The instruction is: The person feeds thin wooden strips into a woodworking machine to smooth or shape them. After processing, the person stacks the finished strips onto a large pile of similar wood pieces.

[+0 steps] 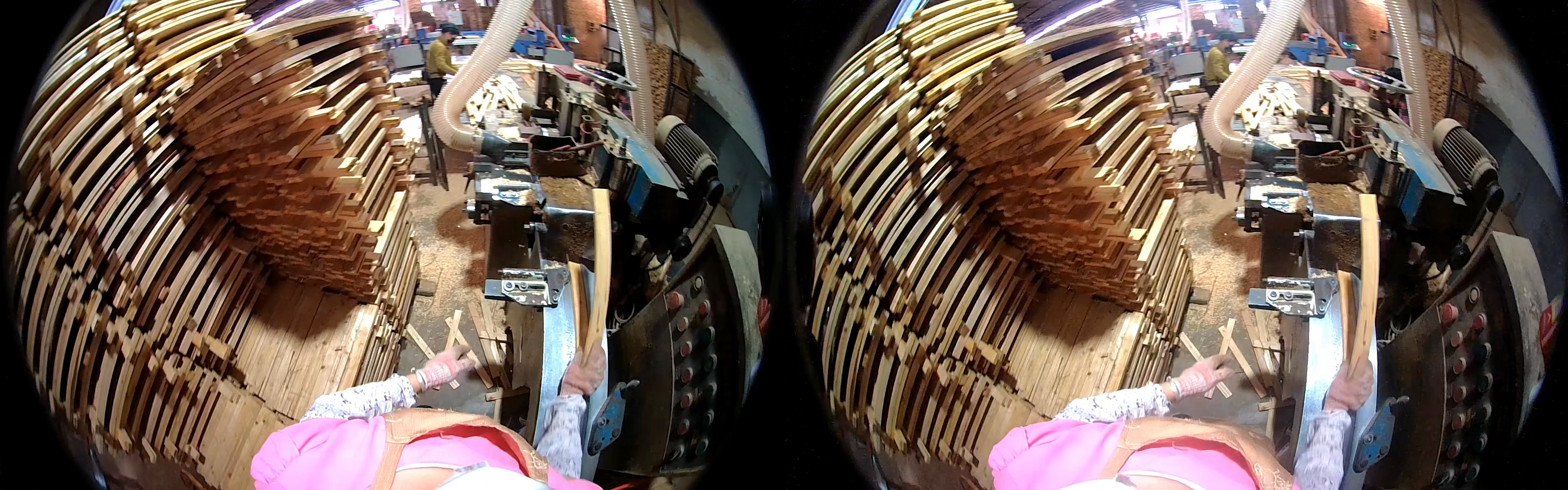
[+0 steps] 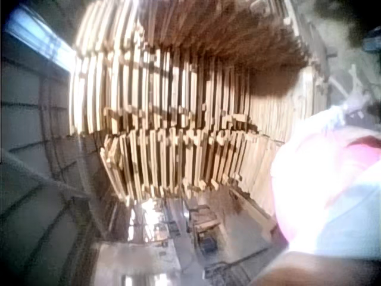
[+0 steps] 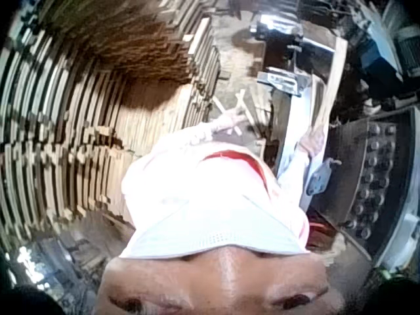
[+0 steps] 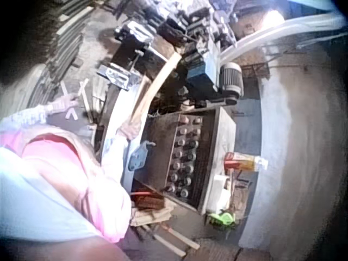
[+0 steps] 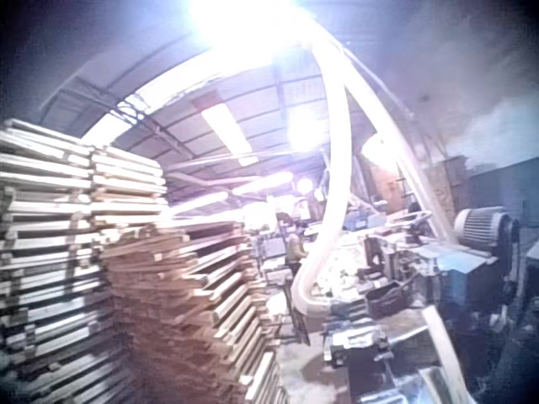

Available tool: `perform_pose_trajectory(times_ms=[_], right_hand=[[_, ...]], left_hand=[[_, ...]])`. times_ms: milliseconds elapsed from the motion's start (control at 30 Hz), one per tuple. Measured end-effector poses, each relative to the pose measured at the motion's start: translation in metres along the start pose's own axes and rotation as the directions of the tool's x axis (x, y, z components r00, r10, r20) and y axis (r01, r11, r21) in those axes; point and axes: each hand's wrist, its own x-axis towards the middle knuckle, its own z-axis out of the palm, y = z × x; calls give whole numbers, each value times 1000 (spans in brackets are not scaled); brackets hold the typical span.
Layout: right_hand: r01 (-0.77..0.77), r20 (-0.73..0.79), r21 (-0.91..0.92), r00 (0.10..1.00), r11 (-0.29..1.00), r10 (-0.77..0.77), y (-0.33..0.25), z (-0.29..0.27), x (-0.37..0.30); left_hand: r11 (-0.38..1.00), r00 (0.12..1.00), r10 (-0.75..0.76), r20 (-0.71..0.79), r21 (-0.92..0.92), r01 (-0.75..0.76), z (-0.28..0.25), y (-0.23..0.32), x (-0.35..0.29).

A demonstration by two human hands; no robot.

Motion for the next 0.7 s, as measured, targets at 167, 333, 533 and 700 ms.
perform_pose_trajectory(times_ms=[167,333,533,700], right_hand=[[136,115,62,983,989,-142,4,56,49],[128,186,88,972,988,-142,33,-10,-38],[254,213,-55,948,966,-237,134,-121,-186],[347,278,-41,905,937,-323,113,-113,-143]], left_hand=[[978,991,132,-27,165,-126,-47,52,-1],[901,939,277,-202,395,-181,-135,115,-6],[897,846,254,-468,440,-26,-222,80,-17],[865,841,251,-480,502,29,-210,53,-33]])
